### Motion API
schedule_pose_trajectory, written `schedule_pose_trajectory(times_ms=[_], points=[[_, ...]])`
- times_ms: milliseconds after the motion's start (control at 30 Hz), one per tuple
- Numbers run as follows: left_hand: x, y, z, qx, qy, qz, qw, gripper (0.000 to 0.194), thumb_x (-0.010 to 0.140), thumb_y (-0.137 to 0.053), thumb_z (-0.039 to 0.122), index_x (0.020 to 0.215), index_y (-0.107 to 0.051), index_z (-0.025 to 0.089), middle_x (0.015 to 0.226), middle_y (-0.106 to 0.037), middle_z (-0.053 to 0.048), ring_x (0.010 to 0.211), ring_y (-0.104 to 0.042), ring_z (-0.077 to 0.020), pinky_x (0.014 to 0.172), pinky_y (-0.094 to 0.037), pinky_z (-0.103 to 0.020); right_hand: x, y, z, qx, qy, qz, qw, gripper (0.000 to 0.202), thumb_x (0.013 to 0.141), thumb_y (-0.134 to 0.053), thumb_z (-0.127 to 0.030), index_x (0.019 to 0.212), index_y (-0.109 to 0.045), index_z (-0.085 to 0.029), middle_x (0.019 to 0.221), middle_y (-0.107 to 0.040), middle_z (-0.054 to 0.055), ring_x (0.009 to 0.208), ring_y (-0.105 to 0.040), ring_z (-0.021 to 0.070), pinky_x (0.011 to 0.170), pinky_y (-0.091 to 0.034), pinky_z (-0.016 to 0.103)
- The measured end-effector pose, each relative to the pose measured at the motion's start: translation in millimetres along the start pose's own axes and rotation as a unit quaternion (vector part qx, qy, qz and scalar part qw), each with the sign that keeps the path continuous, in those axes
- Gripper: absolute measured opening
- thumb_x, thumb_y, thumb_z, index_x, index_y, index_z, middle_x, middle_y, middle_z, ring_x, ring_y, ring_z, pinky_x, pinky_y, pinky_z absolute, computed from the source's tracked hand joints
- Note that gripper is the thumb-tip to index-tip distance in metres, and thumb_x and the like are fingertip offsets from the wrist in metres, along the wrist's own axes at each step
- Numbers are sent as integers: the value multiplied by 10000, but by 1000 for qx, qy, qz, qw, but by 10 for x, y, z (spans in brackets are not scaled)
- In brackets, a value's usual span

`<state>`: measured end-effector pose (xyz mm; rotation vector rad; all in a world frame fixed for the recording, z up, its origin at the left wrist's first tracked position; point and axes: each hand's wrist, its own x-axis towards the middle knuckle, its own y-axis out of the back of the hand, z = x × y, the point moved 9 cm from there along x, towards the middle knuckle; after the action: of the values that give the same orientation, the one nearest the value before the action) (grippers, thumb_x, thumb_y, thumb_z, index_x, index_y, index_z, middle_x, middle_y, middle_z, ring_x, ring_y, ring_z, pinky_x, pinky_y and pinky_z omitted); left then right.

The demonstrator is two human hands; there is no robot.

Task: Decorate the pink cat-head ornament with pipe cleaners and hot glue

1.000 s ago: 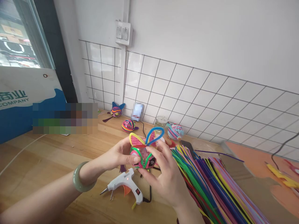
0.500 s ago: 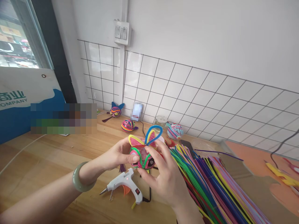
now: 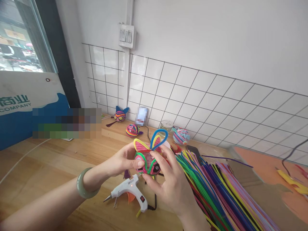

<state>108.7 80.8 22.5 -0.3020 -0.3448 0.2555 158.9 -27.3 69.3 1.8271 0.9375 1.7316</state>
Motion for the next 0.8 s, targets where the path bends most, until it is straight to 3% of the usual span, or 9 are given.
schedule_pose_trajectory(times_ms=[233,500,700,800], points=[[-4,12,-31,-7,-8,-1,1000,371,759,-747,303,1089,-616,194,1007,-662,-62,877,-623,-186,755,-489,-299,-12,-26,-20,-17,12,-2,1000,426,889,-578,-375,1269,-468,-218,1343,-440,160,1226,-520,296,948,-531,462],[-19,146,-137,-70,16,121,990,289,725,-756,287,962,-654,157,884,-684,-46,789,-621,-172,699,-459,-281,-25,-106,-79,-54,29,2,998,466,893,-574,-384,1305,-461,-198,1391,-395,174,1207,-536,314,897,-557,454],[-7,169,-174,-134,13,174,975,305,576,-816,267,801,-669,123,713,-659,-31,672,-603,-152,688,-465,-285,-111,-171,-123,-79,74,35,994,461,893,-567,-381,1289,-511,-152,1332,-492,187,1243,-504,358,959,-494,506],[-24,190,-196,-137,29,192,971,324,527,-825,274,768,-665,127,673,-655,-20,628,-589,-136,647,-455,-255,-140,-183,-213,-94,149,45,983,254,904,-540,-249,1140,-633,-235,1263,-574,107,1310,-440,345,1009,-444,491]])
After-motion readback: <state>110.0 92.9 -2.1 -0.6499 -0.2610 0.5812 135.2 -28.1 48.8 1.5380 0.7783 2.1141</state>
